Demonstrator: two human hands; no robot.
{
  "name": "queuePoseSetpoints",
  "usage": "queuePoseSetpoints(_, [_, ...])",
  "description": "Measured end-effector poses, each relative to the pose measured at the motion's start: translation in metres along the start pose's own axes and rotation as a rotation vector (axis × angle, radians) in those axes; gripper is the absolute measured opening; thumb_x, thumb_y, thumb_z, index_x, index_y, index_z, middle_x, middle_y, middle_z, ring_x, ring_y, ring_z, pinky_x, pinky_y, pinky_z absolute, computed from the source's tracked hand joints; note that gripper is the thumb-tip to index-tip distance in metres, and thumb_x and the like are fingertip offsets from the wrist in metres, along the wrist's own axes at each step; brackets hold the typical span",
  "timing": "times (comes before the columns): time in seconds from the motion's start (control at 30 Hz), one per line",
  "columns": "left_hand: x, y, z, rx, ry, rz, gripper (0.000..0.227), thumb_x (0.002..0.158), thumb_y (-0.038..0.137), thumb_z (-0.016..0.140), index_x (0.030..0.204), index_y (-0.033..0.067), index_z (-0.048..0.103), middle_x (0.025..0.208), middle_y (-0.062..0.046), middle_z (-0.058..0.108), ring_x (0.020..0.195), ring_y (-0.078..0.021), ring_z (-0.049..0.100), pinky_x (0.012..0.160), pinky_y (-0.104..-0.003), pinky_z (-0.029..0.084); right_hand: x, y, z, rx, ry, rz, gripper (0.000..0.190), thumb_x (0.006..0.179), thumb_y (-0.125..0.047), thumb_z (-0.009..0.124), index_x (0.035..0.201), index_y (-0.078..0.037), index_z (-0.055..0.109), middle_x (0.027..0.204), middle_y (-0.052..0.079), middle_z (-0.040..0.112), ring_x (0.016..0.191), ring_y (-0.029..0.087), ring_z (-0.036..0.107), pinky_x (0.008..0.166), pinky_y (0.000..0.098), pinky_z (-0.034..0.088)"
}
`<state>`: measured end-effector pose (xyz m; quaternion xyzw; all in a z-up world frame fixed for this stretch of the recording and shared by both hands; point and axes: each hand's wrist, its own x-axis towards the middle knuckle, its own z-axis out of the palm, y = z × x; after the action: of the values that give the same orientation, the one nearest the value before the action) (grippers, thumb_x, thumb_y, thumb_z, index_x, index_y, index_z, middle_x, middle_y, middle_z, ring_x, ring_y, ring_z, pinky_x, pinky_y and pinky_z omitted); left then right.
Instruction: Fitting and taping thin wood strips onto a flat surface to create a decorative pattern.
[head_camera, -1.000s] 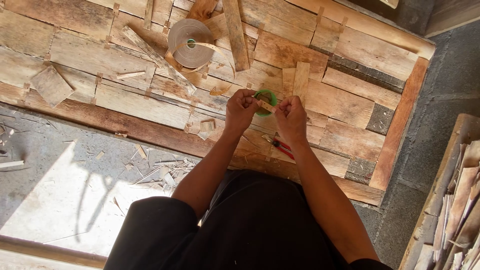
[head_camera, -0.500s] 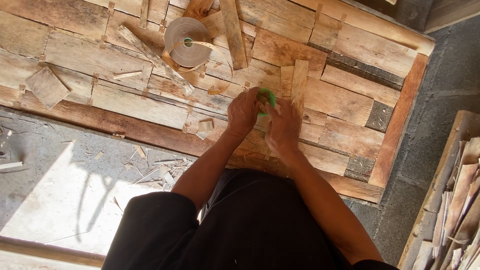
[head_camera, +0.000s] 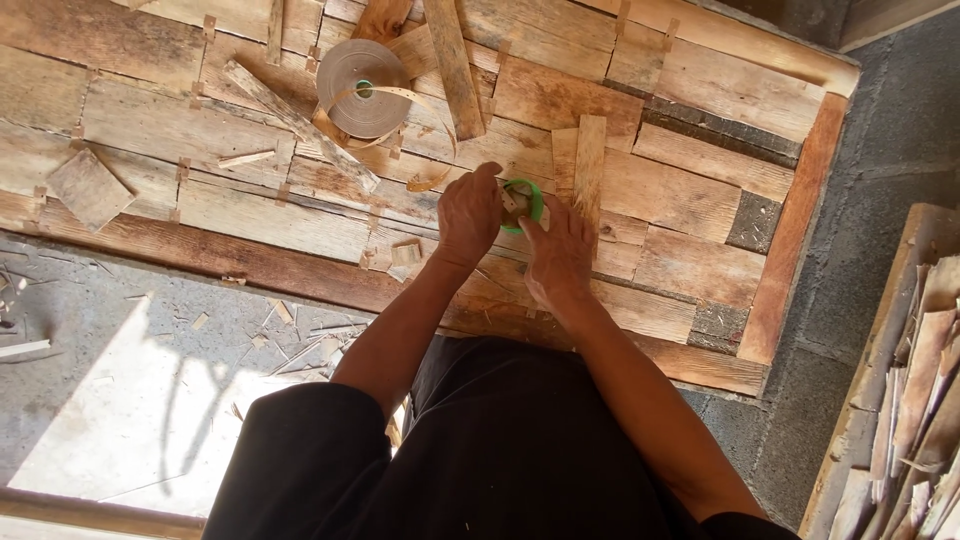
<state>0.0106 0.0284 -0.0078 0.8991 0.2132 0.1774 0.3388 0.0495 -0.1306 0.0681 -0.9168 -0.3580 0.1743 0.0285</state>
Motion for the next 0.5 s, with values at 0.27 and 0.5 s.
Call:
queuePoseSetpoints(0.27, [-0.015, -0.003, 0.010, -0.864, -0.033, -0.539, 0.043, 0.086, 0.000, 0.078, 0.120, -0.0007, 0.052, 0.085, -0.008, 0.074, 0.070, -0.0093, 0.065, 0.062, -0.024, 0.053, -0.005, -0.006, -0.001, 0.172, 0.250, -0.021, 0.070, 0.084, 0.005, 0.064, 0.150, -0.006, 0.047, 0.154, 0.021, 0.036, 0.142, 0.041, 0.037, 0.117, 0.0564, 0.027])
queuePoseSetpoints(0.5, [-0.036, 0.025, 0.012, -0.470, 0.135, -0.450, 0.035, 0.087, 0.005, 0.076, 0.118, 0.0053, 0.058, 0.080, -0.003, 0.072, 0.062, -0.0132, 0.061, 0.057, -0.031, 0.049, -0.004, -0.006, 0.000, 0.155, 0.351, -0.032, 0.069, 0.085, 0.010, 0.062, 0.150, -0.008, 0.051, 0.160, 0.023, 0.030, 0.151, 0.043, 0.028, 0.123, 0.0576, 0.021])
